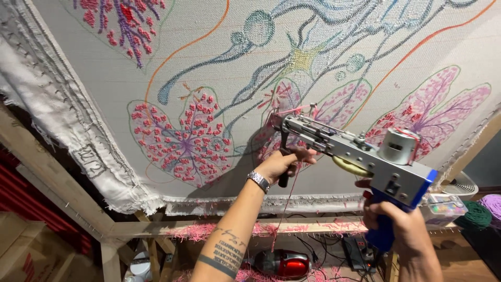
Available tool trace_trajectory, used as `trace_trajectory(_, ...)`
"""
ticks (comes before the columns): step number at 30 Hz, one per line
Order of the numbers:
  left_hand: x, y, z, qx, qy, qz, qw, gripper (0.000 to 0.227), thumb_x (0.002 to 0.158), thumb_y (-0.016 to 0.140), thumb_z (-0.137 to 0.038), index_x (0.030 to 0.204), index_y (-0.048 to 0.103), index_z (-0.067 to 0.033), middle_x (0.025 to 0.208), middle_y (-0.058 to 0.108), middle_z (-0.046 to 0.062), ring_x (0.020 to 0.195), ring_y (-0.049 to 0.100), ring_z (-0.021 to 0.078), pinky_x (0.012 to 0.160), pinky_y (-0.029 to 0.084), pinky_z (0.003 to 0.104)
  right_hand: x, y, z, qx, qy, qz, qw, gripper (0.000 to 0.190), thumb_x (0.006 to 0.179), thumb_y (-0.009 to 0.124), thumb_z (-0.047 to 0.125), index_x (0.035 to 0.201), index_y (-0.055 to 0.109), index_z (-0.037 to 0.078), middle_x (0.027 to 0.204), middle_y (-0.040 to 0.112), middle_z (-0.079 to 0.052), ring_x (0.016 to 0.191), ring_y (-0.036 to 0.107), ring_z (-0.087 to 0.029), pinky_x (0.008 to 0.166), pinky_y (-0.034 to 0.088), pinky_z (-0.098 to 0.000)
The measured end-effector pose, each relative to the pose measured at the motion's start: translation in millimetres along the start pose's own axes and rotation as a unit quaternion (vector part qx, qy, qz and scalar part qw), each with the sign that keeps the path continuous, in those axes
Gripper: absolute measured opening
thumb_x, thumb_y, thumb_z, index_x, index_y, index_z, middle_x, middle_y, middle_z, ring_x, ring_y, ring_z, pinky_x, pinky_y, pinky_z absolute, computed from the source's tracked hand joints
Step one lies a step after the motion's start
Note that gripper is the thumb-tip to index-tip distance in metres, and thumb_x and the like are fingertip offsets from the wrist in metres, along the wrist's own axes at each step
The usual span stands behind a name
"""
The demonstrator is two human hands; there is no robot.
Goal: Using a tufting gun to create a patterned rug on a frame.
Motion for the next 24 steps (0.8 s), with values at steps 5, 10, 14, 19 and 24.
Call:
trace_trajectory(5, -9, 28, -13, 0.021, 0.0, 0.013, 1.0, 0.027, 0.104, 0.058, -0.021, 0.121, 0.074, -0.0086, 0.111, 0.079, 0.004, 0.062, 0.047, -0.0005, 0.053, 0.035, 0.021, -13, -45, -22, 0.047, -0.004, -0.013, 0.999, 0.036, 0.075, 0.061, 0.0, 0.108, 0.061, -0.014, 0.067, 0.051, -0.009, 0.054, 0.048, -0.02, 0.05, 0.04, -0.0344)
trace_trajectory(10, -6, 37, -23, 0.1, 0.01, 0.003, 0.995, 0.026, 0.103, 0.059, -0.02, 0.117, 0.077, -0.008, 0.111, 0.079, 0.004, 0.072, 0.055, -0.001, 0.055, 0.037, 0.021, -27, -51, -12, 0.039, 0.006, -0.069, 0.997, 0.033, 0.075, 0.06, 0.0, 0.106, 0.061, -0.013, 0.067, 0.049, -0.009, 0.056, 0.046, -0.02, 0.053, 0.04, -0.0358)
trace_trajectory(14, -8, 36, -19, 0.123, 0.008, -0.004, 0.992, 0.022, 0.1, 0.065, -0.021, 0.11, 0.079, -0.0065, 0.11, 0.079, 0.002, 0.072, 0.057, 0.0002, 0.055, 0.04, 0.022, -28, -43, -8, 0.052, -0.017, -0.036, 0.998, 0.033, 0.076, 0.061, 0.0, 0.106, 0.059, -0.012, 0.069, 0.05, -0.009, 0.056, 0.046, -0.019, 0.051, 0.04, -0.0353)
trace_trajectory(19, -7, 24, -10, 0.135, 0.002, -0.019, 0.991, 0.019, 0.096, 0.071, -0.021, 0.106, 0.081, -0.0086, 0.106, 0.079, 0.002, 0.06, 0.052, 0.0044, 0.053, 0.043, 0.024, -26, -34, -13, 0.047, -0.021, -0.012, 0.999, 0.036, 0.073, 0.061, -0.001, 0.108, 0.061, -0.011, 0.069, 0.052, -0.01, 0.055, 0.047, -0.019, 0.05, 0.04, -0.0341)
trace_trajectory(24, -9, 21, -4, 0.148, -0.005, -0.042, 0.988, 0.018, 0.095, 0.071, -0.02, 0.104, 0.082, -0.0089, 0.107, 0.079, -0.001, 0.062, 0.053, 0.003, 0.053, 0.043, 0.025, -20, -33, -20, 0.014, -0.018, -0.012, 1.0, 0.035, 0.075, 0.06, 0.0, 0.108, 0.061, -0.012, 0.07, 0.056, -0.01, 0.051, 0.049, -0.02, 0.048, 0.042, -0.0356)
Point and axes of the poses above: each hand's wrist, its own x-axis towards the middle knuckle, its own y-axis out of the palm, z = x × y, the point moved 5 cm from there along x, towards the middle knuckle
